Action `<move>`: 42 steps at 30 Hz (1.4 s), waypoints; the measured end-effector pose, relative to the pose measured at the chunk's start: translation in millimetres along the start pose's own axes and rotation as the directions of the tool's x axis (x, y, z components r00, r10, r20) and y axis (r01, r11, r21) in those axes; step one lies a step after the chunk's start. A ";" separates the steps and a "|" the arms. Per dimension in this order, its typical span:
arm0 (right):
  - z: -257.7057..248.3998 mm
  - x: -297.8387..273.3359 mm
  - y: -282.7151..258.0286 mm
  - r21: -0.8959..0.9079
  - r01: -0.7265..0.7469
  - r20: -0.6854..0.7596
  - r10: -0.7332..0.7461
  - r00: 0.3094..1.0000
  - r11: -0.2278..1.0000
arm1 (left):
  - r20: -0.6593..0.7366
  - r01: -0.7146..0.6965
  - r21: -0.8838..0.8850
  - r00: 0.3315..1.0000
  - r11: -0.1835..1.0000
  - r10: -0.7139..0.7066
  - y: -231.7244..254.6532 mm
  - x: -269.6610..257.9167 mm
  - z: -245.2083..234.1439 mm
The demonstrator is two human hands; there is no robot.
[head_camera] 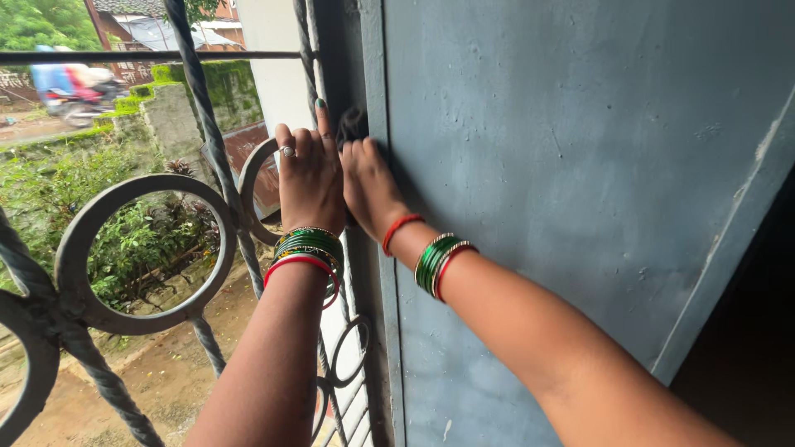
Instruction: The person wipes the surface and the handle of a blue door using a dark cloth.
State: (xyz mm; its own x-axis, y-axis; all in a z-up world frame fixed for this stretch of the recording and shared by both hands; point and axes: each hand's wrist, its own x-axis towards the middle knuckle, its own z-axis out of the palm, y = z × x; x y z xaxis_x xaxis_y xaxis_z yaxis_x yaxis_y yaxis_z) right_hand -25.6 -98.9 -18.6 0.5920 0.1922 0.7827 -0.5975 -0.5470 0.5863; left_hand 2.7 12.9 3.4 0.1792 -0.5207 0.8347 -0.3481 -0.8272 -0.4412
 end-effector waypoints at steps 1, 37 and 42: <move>-1.2 -6.9 -3.6 -0.001 -0.001 0.000 0.001 1.000 1.000 | 0.018 -0.004 -0.024 1.000 1.000 0.004 -1.0 0.3 -1.1; -24.4 -57.6 -3.4 0.412 0.046 0.035 -0.067 0.997 0.910 | -0.062 0.005 0.061 0.998 0.998 -0.001 -4.9 -24.0 -6.9; -31.0 -64.2 7.4 0.336 0.146 -0.042 -0.140 0.989 0.931 | 0.103 0.021 0.004 0.994 1.000 -0.022 6.3 -12.6 -12.0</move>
State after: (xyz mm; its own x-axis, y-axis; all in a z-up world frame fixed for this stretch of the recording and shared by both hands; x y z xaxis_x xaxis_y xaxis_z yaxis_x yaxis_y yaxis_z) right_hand -84.8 -90.0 -58.0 0.6462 0.3010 0.7014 -0.2883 -0.7546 0.5895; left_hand -12.8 16.8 -6.0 0.2806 -0.5217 0.8057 -0.3402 -0.8389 -0.4248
